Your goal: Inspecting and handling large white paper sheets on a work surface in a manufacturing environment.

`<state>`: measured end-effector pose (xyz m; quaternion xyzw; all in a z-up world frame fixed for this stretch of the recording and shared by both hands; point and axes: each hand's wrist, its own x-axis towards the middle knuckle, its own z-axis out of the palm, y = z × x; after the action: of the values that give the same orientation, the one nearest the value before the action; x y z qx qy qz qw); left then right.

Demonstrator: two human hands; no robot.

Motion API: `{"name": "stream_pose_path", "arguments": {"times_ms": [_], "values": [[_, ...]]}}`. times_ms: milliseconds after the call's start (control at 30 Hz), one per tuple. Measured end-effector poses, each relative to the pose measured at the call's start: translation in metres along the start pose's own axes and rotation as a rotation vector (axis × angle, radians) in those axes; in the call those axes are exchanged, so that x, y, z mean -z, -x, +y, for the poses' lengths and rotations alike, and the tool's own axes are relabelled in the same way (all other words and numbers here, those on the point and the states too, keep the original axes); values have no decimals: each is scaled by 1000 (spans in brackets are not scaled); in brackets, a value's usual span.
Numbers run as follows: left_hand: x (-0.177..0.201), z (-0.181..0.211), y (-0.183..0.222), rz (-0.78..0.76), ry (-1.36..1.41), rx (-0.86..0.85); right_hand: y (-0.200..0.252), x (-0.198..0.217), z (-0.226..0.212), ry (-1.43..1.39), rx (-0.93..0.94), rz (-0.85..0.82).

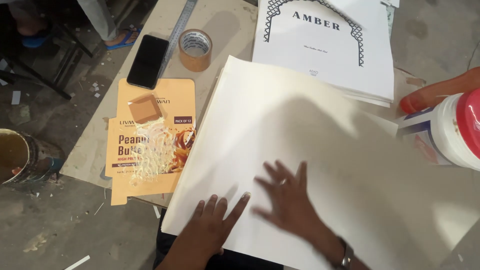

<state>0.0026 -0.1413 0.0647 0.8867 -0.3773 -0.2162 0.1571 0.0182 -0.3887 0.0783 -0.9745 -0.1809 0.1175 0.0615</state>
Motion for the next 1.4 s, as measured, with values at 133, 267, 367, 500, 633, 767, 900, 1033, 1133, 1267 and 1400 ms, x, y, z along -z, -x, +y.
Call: {"name": "stream_pose_path", "arguments": {"times_ms": [133,267,367,500,633,767,900,1033,1133,1267,1400], "values": [[20,-3,6,-98,151,17,37,-11,-18,-180,246,37],[31,-7,17,-6,281,-37,49,3,-26,-272,193,-172],[24,-9,17,86,400,-34,56,-6,-29,-167,255,-163],[-2,-5,13,183,193,-10,62,2,-23,-221,157,-218],[-57,9,-1,300,-76,-96,58,1,-7,-232,49,-80],[-51,43,-1,449,-131,-230,23,-6,36,-138,-94,24],[-41,39,-18,745,-226,-380,-21,2,86,-259,-206,169],[-34,29,-35,707,-135,-204,-74,38,118,-12,-388,110],[-50,19,-42,666,-120,-66,-103,36,160,-315,-280,249],[-80,1,-58,702,-106,-11,-149,71,178,-114,-304,237],[-103,-4,-62,822,-135,-42,-188,65,220,-164,-382,138]]}}
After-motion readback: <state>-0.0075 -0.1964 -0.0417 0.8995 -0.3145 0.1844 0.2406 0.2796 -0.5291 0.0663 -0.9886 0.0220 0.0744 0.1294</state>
